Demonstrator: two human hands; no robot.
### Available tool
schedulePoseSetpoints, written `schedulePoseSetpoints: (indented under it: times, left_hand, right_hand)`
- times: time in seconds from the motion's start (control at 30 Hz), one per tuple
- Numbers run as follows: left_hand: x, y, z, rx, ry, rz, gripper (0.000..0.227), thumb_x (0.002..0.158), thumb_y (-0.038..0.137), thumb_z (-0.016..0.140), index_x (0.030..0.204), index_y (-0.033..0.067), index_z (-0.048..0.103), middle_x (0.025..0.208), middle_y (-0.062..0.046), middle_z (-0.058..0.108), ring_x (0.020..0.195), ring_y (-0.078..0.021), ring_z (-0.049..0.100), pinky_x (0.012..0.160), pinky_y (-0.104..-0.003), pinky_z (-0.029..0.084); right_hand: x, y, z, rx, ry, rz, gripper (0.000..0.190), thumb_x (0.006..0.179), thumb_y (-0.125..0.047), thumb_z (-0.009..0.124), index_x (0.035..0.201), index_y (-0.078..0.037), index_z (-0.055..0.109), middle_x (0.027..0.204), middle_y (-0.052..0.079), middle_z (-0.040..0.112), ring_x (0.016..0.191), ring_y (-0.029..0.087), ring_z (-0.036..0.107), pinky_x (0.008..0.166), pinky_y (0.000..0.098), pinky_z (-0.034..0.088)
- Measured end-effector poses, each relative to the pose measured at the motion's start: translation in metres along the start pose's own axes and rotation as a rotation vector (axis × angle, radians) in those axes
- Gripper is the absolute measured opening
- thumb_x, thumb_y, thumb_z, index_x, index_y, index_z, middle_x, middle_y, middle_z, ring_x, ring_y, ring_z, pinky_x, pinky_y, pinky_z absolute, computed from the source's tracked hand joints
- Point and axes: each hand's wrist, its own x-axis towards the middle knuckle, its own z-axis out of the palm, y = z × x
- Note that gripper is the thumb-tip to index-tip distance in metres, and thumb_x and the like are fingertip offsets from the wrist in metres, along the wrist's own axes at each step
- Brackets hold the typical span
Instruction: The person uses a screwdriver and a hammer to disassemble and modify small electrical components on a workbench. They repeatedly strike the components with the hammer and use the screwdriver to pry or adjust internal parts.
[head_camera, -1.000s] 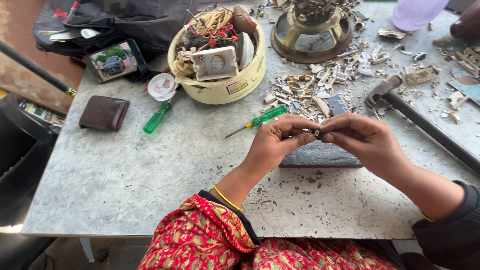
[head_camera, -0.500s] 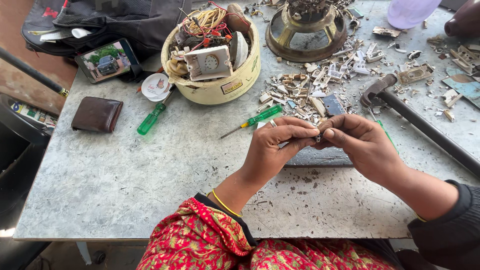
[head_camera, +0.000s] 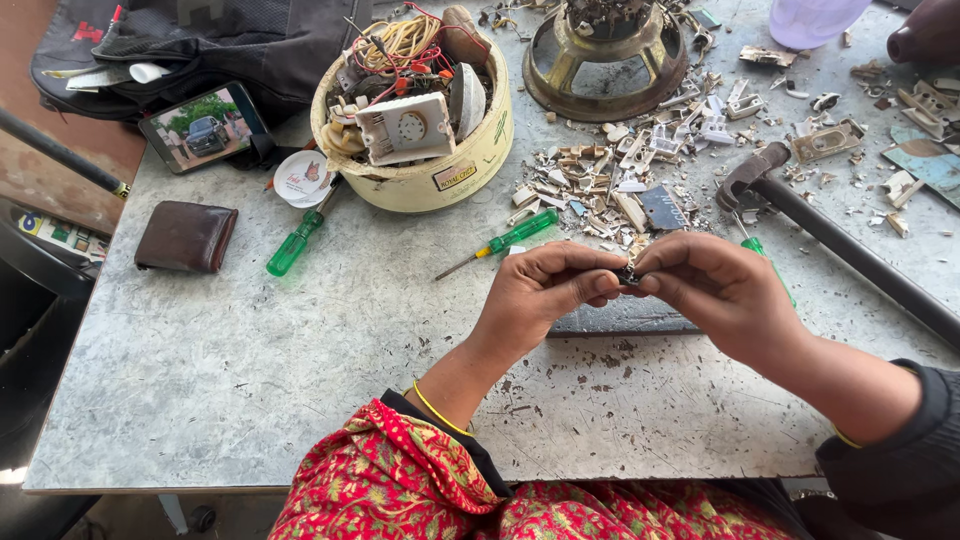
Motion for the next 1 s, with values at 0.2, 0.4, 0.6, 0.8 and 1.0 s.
schedulePoseSetpoints:
  times: [0.2, 0.4, 0.6, 0.8, 1.0]
  left_hand:
    - [-0.001, 0.003, -0.003, -0.025, -0.055, -0.020, 0.022, 0.101, 0.010, 0.073, 0.120, 0.0002, 0.075, 0.106, -0.005, 0.075, 0.094, -0.0098, 0.069, 0.086, -0.025, 0.058]
    - [-0.001, 0.004, -0.003, -0.053, -0.004, -0.110, 0.024, 0.098, 0.015, 0.076, 0.114, -0.0017, 0.076, 0.097, -0.007, 0.077, 0.085, -0.0108, 0.070, 0.079, -0.025, 0.059]
    - [0.001, 0.008, -0.004, 0.093, 0.053, -0.133, 0.023, 0.095, 0.017, 0.079, 0.108, -0.0019, 0.078, 0.091, -0.007, 0.077, 0.079, -0.0094, 0.070, 0.072, -0.024, 0.059]
    - [0.000, 0.008, 0.006, 0.185, 0.132, -0.040, 0.023, 0.094, 0.018, 0.079, 0.110, 0.0021, 0.079, 0.091, -0.002, 0.077, 0.079, -0.0049, 0.067, 0.071, -0.020, 0.056]
    - [-0.006, 0.010, 0.013, 0.392, 0.150, 0.049, 0.019, 0.095, 0.019, 0.079, 0.104, 0.0018, 0.080, 0.092, -0.004, 0.078, 0.083, -0.0048, 0.067, 0.072, -0.020, 0.054]
  right_hand:
    - [0.001, 0.007, -0.008, 0.333, -0.080, 0.283, 0.022, 0.096, -0.009, 0.066, 0.111, 0.006, 0.069, 0.105, 0.011, 0.075, 0.101, 0.020, 0.074, 0.092, 0.0367, 0.061]
    - [0.003, 0.008, -0.010, 0.289, -0.116, 0.339, 0.024, 0.097, -0.013, 0.064, 0.113, 0.004, 0.069, 0.104, 0.012, 0.076, 0.100, 0.020, 0.075, 0.092, 0.0375, 0.061]
    - [0.005, 0.012, -0.008, 0.204, -0.101, 0.293, 0.024, 0.098, -0.014, 0.062, 0.114, 0.003, 0.067, 0.103, 0.011, 0.076, 0.100, 0.020, 0.076, 0.090, 0.0356, 0.063]
    - [0.002, 0.023, -0.007, 0.203, -0.049, 0.261, 0.026, 0.096, -0.010, 0.064, 0.118, 0.003, 0.062, 0.106, 0.011, 0.074, 0.102, 0.018, 0.074, 0.092, 0.0345, 0.062]
    - [0.002, 0.028, -0.003, 0.227, 0.000, 0.308, 0.026, 0.095, -0.004, 0.067, 0.118, 0.006, 0.060, 0.107, 0.010, 0.071, 0.103, 0.018, 0.072, 0.093, 0.0345, 0.061]
